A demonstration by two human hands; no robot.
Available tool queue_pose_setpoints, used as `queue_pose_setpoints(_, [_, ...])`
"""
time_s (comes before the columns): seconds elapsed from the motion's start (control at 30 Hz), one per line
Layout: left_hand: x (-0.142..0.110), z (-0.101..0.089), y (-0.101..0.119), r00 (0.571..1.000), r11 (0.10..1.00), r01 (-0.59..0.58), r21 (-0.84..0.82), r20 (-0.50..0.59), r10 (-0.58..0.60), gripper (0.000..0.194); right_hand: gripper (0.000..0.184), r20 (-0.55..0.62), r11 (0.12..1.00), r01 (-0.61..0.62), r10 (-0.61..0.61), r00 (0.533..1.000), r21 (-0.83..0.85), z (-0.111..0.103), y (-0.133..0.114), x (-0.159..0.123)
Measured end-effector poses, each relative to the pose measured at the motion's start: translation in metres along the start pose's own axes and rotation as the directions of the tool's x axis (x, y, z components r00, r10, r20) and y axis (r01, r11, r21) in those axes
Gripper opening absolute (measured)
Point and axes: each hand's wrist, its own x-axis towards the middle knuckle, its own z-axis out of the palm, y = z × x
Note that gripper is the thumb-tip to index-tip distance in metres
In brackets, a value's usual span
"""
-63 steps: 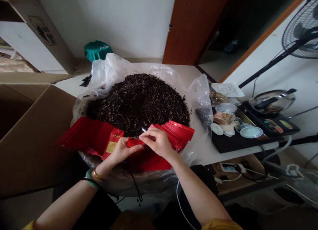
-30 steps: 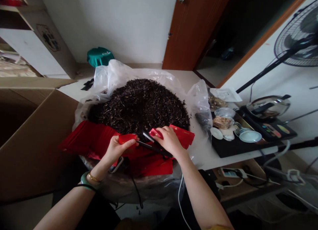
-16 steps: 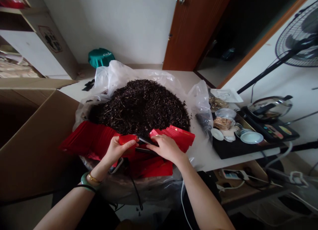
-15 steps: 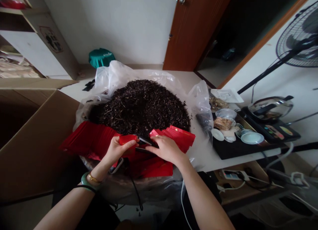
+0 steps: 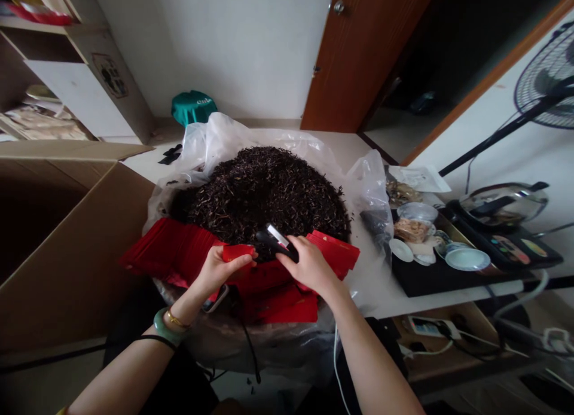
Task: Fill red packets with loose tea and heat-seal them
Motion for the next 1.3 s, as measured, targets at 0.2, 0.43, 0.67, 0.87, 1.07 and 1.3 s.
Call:
queue_pose_setpoints(0.2, [-0.002, 0.0, -0.002, 0.994, 0.999, -0.001, 0.039, 0.114, -0.004, 0.048, 0.042, 0.02, 0.952, 0.098, -0.108, 0.994, 0.291, -0.018, -0.016, -0.008])
queue_pose_setpoints(0.43, [-0.003, 0.004, -0.005, 0.957, 0.992, -0.025, 0.122, 0.29, -0.012, 0.038, 0.042, 0.016, 0.962, 0.212, -0.218, 0.976, 0.175, -0.011, -0.029, -0.015])
queue_pose_setpoints(0.67, [-0.001, 0.005, -0.008, 0.946, 0.975, -0.134, 0.174, 0.316, 0.074, 0.032, 0.031, -0.001, 0.96, 0.237, -0.24, 0.971, 0.146, -0.009, -0.035, -0.018])
queue_pose_setpoints(0.87, [0.0, 0.003, -0.006, 0.941, 0.969, -0.167, 0.184, 0.323, 0.102, 0.029, 0.028, -0.047, 0.963, 0.26, -0.257, 0.965, 0.075, -0.003, -0.037, -0.018])
queue_pose_setpoints(1.07, [0.001, 0.001, -0.007, 0.919, 0.971, -0.191, 0.141, 0.374, 0.127, 0.031, 0.028, -0.061, 0.96, 0.274, -0.27, 0.961, 0.059, 0.0, -0.037, -0.018])
queue_pose_setpoints(1.3, [0.0, 0.001, -0.005, 0.941, 0.97, -0.168, 0.175, 0.32, 0.106, 0.032, 0.031, -0.043, 0.97, 0.211, -0.207, 0.977, 0.124, -0.002, -0.036, -0.015])
